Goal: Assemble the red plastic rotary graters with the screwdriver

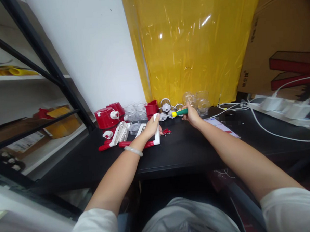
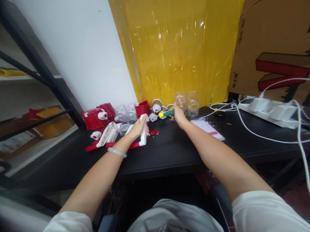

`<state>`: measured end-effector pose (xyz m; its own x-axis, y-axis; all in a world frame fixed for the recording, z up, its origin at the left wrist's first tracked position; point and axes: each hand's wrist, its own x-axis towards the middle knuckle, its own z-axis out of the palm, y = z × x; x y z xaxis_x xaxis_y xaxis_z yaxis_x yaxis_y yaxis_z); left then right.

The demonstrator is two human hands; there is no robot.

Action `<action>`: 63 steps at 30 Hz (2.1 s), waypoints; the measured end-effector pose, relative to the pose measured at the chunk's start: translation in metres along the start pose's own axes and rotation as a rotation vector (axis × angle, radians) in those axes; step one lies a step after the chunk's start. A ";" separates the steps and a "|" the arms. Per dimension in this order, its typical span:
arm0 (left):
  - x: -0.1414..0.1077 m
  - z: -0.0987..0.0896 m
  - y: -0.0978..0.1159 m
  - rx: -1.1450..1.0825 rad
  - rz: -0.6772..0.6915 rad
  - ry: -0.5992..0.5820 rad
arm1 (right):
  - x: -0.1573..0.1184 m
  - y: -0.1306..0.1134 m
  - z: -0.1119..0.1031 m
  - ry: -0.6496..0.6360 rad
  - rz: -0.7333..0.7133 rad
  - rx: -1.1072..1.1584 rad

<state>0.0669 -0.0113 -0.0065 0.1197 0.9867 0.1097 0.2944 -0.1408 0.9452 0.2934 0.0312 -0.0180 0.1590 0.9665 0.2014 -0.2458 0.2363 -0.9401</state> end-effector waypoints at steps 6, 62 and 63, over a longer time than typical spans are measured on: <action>0.001 0.000 -0.001 -0.015 0.013 -0.002 | -0.001 0.001 0.001 -0.027 -0.006 0.017; 0.000 0.000 0.000 0.022 -0.001 0.013 | -0.002 -0.003 0.001 -0.013 0.029 0.076; 0.000 0.000 0.000 0.018 -0.002 0.015 | -0.001 -0.002 0.001 -0.002 0.021 0.046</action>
<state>0.0670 -0.0114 -0.0068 0.1045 0.9882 0.1124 0.3116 -0.1399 0.9399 0.2931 0.0297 -0.0166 0.1518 0.9714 0.1825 -0.2929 0.2205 -0.9303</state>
